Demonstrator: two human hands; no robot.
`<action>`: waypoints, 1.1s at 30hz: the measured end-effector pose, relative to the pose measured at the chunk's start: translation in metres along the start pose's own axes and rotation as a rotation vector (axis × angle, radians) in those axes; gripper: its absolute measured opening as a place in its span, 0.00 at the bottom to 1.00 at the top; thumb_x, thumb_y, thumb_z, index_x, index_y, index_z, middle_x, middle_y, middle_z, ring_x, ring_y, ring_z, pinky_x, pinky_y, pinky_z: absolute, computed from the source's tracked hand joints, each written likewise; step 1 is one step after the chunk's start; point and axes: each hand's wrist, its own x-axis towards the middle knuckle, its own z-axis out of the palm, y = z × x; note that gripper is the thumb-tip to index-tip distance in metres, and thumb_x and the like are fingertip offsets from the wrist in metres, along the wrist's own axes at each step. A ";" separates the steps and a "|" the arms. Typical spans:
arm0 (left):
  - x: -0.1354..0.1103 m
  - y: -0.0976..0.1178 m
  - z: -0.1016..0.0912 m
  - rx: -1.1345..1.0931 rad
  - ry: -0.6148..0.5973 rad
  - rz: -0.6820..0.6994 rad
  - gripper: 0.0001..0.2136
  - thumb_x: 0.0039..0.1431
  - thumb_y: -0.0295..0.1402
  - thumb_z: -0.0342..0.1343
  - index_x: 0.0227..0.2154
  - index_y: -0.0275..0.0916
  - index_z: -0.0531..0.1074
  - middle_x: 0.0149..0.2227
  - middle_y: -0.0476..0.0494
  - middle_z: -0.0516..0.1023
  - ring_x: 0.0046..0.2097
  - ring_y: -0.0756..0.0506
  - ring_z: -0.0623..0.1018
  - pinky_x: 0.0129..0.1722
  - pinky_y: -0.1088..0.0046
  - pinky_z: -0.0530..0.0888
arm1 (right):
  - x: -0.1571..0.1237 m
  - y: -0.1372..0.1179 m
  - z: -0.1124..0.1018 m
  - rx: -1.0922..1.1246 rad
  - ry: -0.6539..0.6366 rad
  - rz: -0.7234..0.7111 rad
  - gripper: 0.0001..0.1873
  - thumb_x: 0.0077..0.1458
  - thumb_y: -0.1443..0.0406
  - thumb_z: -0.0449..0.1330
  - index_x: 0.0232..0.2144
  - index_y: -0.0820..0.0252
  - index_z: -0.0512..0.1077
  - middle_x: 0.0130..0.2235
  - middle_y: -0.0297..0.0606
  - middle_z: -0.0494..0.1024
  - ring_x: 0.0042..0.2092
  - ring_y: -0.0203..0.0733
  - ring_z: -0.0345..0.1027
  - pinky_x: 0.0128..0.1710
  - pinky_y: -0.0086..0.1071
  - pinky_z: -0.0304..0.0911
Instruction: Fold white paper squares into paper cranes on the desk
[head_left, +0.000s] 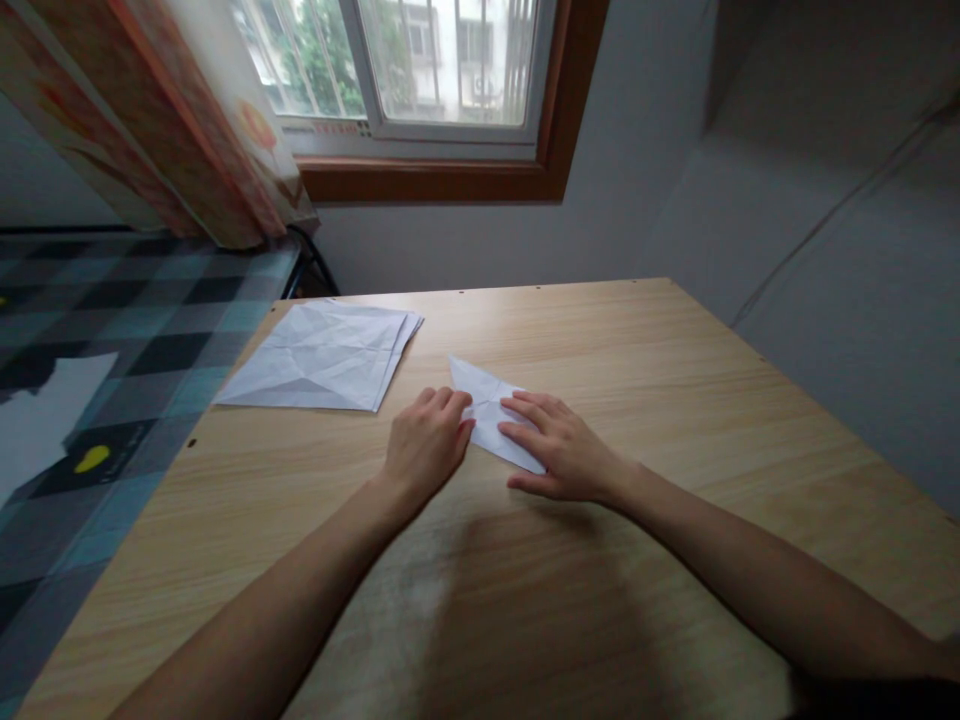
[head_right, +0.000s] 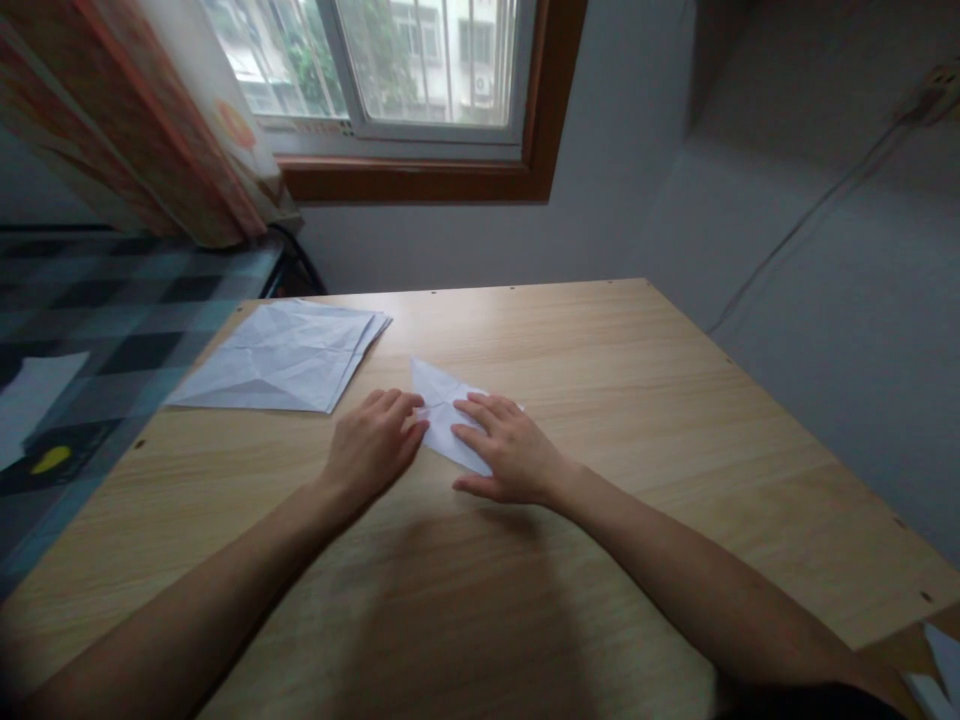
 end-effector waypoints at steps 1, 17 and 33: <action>0.000 -0.002 0.002 0.040 -0.014 0.107 0.10 0.64 0.32 0.52 0.45 0.38 0.74 0.48 0.35 0.80 0.51 0.36 0.77 0.50 0.56 0.73 | 0.001 -0.002 -0.001 -0.015 -0.026 -0.023 0.30 0.58 0.49 0.60 0.51 0.67 0.72 0.59 0.58 0.71 0.61 0.62 0.63 0.60 0.55 0.61; 0.007 -0.019 0.005 0.204 -0.272 0.081 0.33 0.63 0.56 0.47 0.65 0.43 0.62 0.69 0.32 0.58 0.69 0.28 0.59 0.65 0.47 0.57 | 0.007 -0.013 -0.033 -0.081 -0.389 -0.038 0.13 0.60 0.75 0.52 0.42 0.63 0.74 0.43 0.48 0.80 0.46 0.46 0.74 0.46 0.37 0.67; 0.008 -0.021 0.003 0.130 -0.296 0.065 0.27 0.65 0.52 0.46 0.63 0.47 0.64 0.69 0.38 0.59 0.69 0.31 0.58 0.65 0.43 0.56 | -0.003 0.041 -0.008 0.373 0.066 0.401 0.15 0.57 0.66 0.59 0.47 0.61 0.77 0.38 0.42 0.83 0.35 0.42 0.75 0.38 0.34 0.69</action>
